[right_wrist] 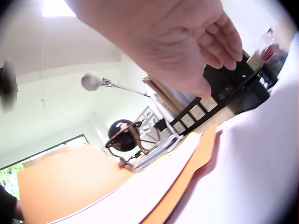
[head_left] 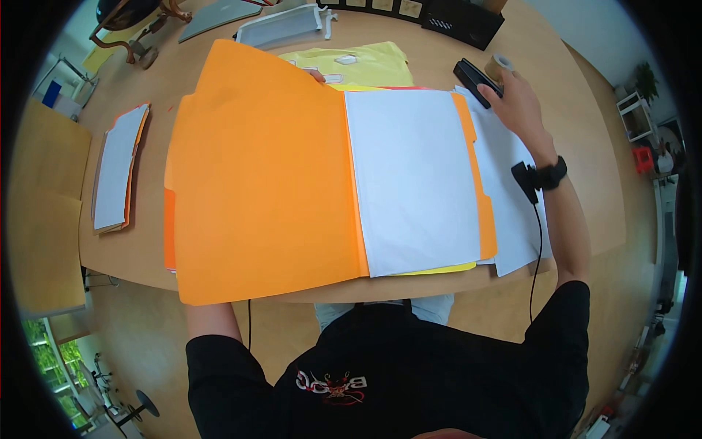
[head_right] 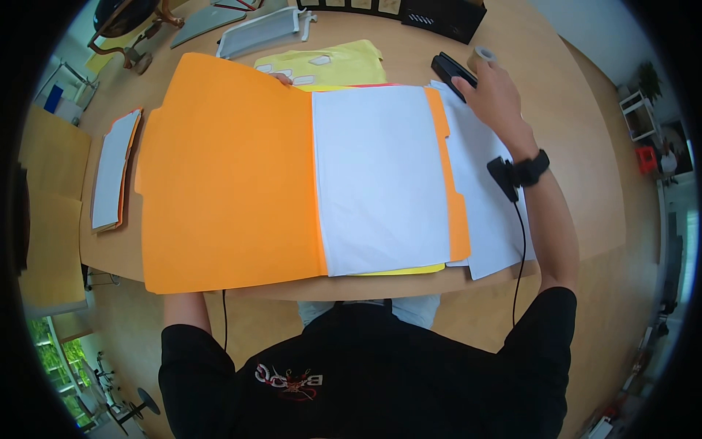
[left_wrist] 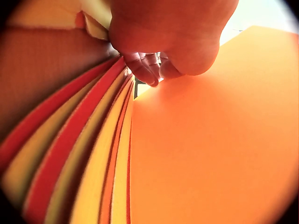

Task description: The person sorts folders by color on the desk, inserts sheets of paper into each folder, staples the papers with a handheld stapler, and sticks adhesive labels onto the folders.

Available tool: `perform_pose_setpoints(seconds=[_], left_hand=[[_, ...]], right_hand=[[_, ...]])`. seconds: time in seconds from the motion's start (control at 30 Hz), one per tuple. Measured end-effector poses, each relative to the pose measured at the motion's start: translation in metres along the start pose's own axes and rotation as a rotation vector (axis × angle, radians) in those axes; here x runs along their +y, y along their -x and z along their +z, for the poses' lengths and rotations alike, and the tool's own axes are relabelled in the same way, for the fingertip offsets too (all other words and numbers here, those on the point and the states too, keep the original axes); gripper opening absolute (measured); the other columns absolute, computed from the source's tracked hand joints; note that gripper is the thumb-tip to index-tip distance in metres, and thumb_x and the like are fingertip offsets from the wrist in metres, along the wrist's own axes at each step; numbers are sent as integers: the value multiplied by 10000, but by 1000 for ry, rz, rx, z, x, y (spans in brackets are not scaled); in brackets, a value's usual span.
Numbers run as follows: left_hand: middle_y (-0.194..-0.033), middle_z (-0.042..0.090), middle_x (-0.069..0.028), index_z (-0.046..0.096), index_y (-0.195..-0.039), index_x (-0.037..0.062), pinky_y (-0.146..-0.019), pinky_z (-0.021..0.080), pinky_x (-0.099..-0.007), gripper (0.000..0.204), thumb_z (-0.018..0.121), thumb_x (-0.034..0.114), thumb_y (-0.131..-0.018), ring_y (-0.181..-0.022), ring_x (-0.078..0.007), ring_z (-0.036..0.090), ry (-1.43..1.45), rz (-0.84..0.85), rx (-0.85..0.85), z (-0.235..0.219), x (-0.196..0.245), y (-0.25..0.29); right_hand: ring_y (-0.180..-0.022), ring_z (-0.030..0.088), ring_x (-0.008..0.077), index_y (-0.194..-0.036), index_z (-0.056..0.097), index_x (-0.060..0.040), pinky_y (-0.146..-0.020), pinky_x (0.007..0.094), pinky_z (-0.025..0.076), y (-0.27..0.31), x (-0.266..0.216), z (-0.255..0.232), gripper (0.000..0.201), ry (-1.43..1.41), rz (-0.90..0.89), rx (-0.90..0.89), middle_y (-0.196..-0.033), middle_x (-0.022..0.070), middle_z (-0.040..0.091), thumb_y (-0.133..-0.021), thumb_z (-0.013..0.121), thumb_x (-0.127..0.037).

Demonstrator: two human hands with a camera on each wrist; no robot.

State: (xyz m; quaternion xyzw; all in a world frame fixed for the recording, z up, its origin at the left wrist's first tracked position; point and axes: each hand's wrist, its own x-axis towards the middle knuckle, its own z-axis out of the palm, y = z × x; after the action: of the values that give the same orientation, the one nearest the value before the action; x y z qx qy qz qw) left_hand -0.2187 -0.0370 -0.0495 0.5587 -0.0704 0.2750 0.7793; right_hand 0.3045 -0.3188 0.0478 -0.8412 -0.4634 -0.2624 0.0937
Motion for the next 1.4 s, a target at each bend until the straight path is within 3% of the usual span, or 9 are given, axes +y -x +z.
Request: perform_pose_setpoints(seconds=[0.2,0.33,0.43,0.6,0.73,0.97,1.13,1.23,1.4], left_hand=[[-1072,663,-56,606,-1204,30,-953,452,-286,325,640,257,-975,-1071,-151,602,-56,-4,4,8,7,-4],[-1073,663,-56,606,-1207,29,-953,452,-285,327,640,258,-976,-1071,-149,602,-86,-5,18,20,5,-4],[-1073,663,-56,606,-1208,29,-952,452,-285,328,640,258,-976,-1070,-148,602,-104,-11,27,24,4,-3],[-1074,664,-55,605,-1211,29,-952,452,-284,331,640,259,-976,-1069,-147,602,-140,-33,22,28,7,-9],[-1075,664,-55,604,-1214,29,-951,452,-283,333,640,259,-976,-1069,-145,602,-180,-39,29,31,13,-12],[-1077,664,-54,603,-1218,28,-950,451,-282,336,640,260,-977,-1068,-143,602,-221,-34,40,30,15,-13],[-1078,665,-54,603,-1221,28,-949,451,-281,339,640,260,-977,-1067,-141,603,-229,-15,49,18,11,-25],[-1078,665,-54,602,-1223,28,-949,451,-280,341,640,260,-977,-1066,-140,603,-243,-18,57,21,12,-17],[-1079,665,-53,601,-1226,28,-948,451,-279,343,640,261,-978,-1065,-138,603,-281,-31,68,21,13,-26]], right_hand=[[-874,679,353,-1051,642,27,-733,444,534,-32,-10,10,538,29,194,-577,-953,203,704,-898,654,-488],[-872,681,359,-1019,648,33,-726,442,536,-38,-11,25,523,65,169,-484,-947,217,703,-905,647,-478],[-836,691,311,-1045,652,46,-710,402,537,-54,-35,20,568,87,75,-167,-922,196,705,-901,651,-504],[-937,615,162,-1193,613,74,-832,285,490,-80,-119,14,577,-1219,89,-322,-1054,115,664,-923,695,-429],[-970,629,196,-1215,562,103,-838,295,506,-72,-174,27,639,-1380,94,-381,-1104,161,631,-903,721,-433],[-914,665,226,-1213,590,93,-793,328,530,-72,-149,27,699,-1117,83,-280,-1058,193,676,-853,733,-489],[-932,679,282,-1241,616,1,-836,363,516,-64,-50,26,585,-260,76,-123,-1078,175,691,-844,705,-419],[-936,689,300,-1181,664,-32,-811,400,523,-49,-6,33,563,-261,264,-370,-1061,160,709,-823,696,-466],[-888,696,294,-1098,705,-36,-770,408,523,-29,8,42,503,-217,340,-401,-955,155,728,-819,705,-454]])
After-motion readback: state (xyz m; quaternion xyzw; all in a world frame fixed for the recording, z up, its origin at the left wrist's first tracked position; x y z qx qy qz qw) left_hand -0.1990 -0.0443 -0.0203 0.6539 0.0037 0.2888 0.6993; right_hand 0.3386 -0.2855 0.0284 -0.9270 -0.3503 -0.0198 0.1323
